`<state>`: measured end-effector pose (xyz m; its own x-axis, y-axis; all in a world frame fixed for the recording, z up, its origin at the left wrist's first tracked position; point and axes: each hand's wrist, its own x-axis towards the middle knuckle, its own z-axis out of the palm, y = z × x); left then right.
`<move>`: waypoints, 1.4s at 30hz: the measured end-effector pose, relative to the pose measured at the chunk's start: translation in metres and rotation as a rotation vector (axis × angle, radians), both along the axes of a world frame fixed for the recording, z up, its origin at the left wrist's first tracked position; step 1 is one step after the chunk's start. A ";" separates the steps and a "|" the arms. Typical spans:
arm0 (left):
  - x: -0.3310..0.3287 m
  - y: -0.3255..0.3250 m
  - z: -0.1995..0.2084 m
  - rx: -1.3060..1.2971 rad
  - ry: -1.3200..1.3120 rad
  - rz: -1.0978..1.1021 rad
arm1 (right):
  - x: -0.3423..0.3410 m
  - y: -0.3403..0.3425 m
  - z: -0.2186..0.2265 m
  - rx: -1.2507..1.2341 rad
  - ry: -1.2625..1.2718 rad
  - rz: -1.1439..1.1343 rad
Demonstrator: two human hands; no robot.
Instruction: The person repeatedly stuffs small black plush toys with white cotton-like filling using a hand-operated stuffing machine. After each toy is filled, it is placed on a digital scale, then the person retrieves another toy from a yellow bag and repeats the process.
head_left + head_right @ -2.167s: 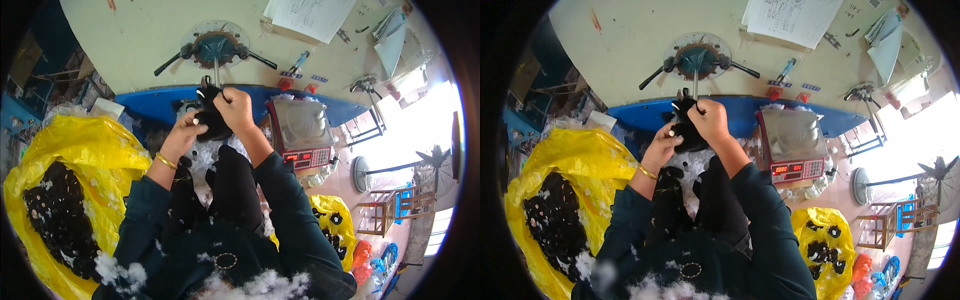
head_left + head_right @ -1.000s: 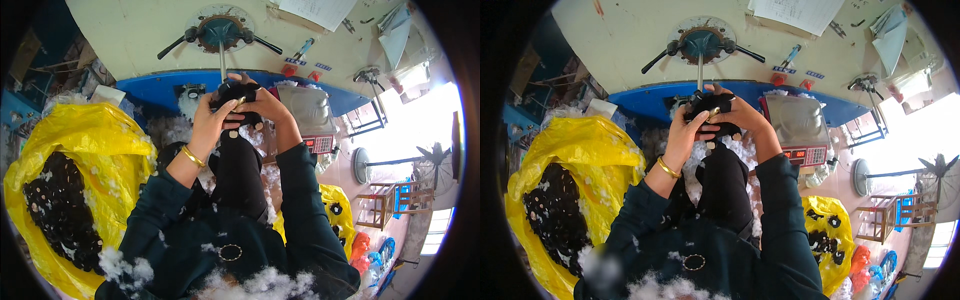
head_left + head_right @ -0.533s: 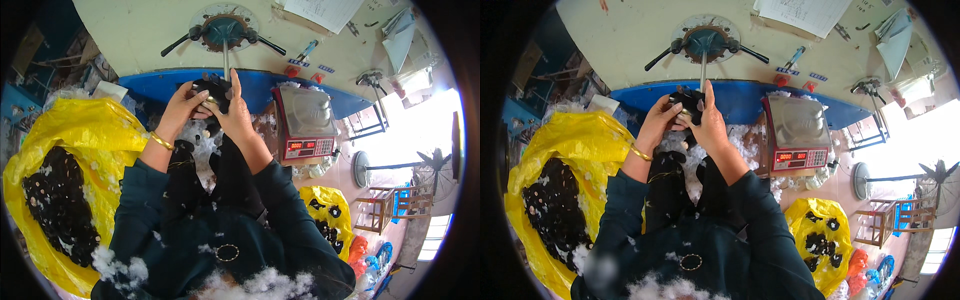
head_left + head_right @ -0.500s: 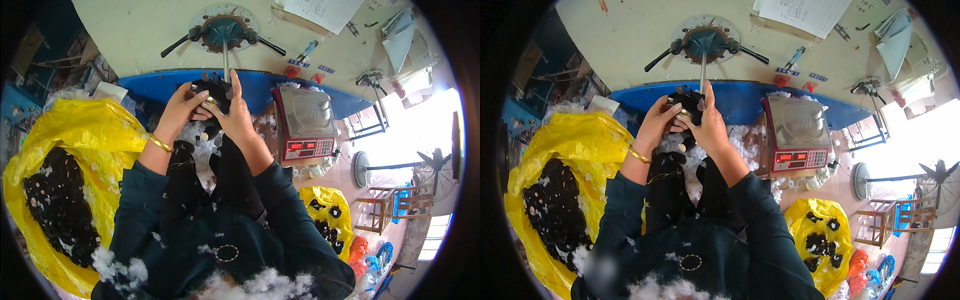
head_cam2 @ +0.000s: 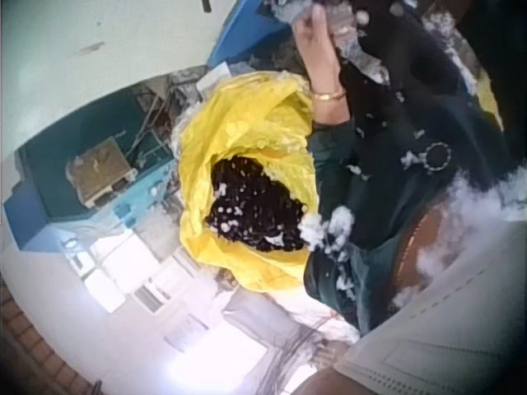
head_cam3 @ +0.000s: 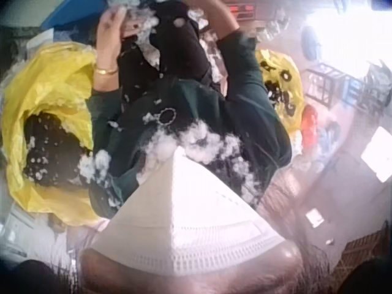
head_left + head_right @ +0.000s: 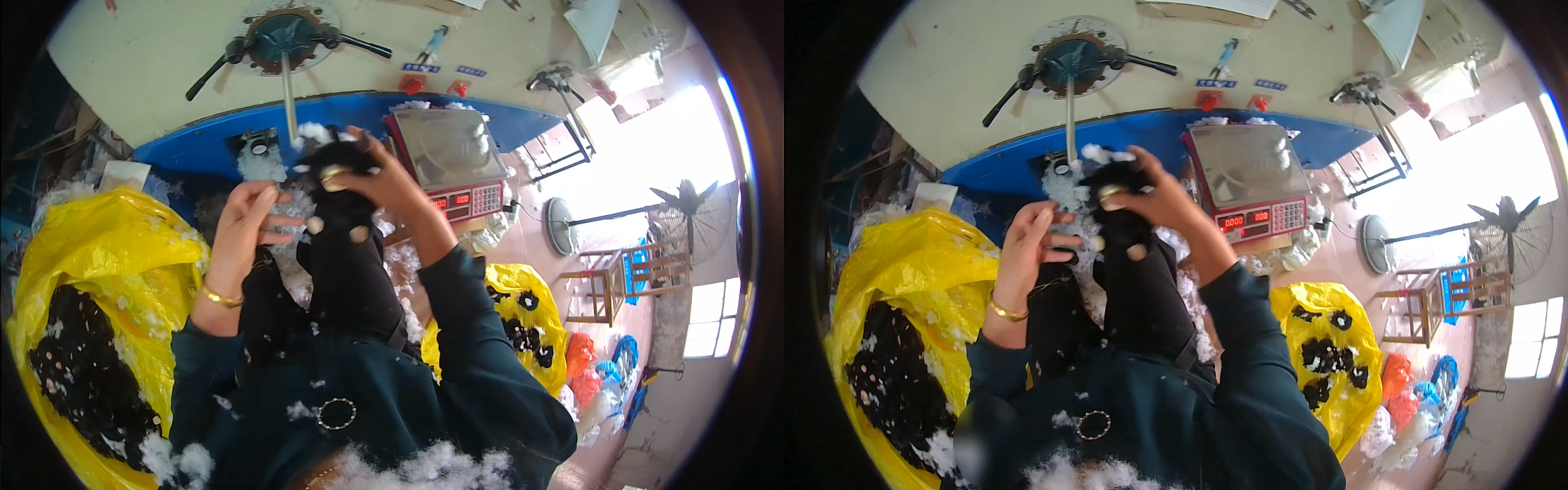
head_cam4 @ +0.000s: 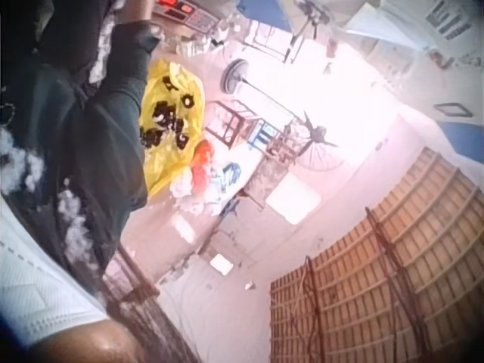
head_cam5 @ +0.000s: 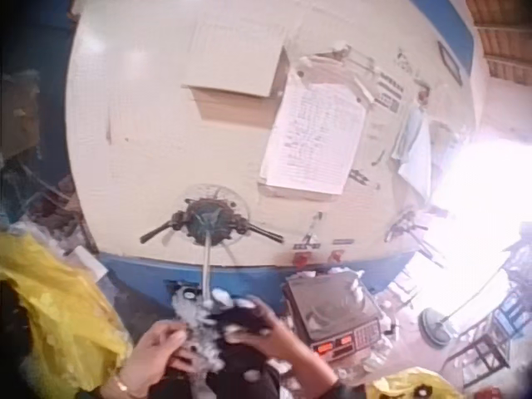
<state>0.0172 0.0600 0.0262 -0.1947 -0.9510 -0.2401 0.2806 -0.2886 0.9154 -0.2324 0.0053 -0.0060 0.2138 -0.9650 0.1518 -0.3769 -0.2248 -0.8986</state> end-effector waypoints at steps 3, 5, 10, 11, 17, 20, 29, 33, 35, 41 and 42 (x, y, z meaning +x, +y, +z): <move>0.024 0.004 -0.029 0.080 -0.055 0.035 | -0.116 -0.050 -0.028 0.383 -0.053 0.054; 0.025 0.008 -0.034 0.094 -0.072 0.034 | -0.190 -0.063 -0.056 0.495 -0.123 -0.251; 0.029 0.017 -0.052 0.140 -0.092 -0.093 | -0.231 -0.055 -0.039 0.677 0.205 -0.656; 0.030 0.019 -0.055 0.167 -0.095 -0.106 | -0.235 -0.050 -0.039 0.593 0.204 -0.721; 0.052 0.034 -0.083 0.248 -0.074 -0.044 | -0.284 -0.006 -0.061 0.547 -0.227 -0.932; 0.060 0.042 -0.090 0.247 -0.056 0.015 | -0.278 -0.015 -0.051 0.439 -0.312 -0.966; 0.015 0.053 -0.070 0.234 -0.050 -0.118 | -0.163 -0.111 -0.074 0.731 -0.305 -0.557; 0.014 0.050 -0.073 0.232 0.032 0.048 | -0.029 -0.054 -0.021 0.509 -0.161 0.339; 0.012 0.040 -0.066 0.276 0.111 0.091 | 0.014 -0.016 -0.014 0.491 -0.139 0.585; 0.014 0.043 -0.081 -0.060 0.338 0.055 | 0.028 0.039 0.011 0.517 -0.217 0.716; 0.023 0.047 -0.078 -0.015 0.287 0.105 | 0.019 0.043 0.021 0.651 -0.305 0.667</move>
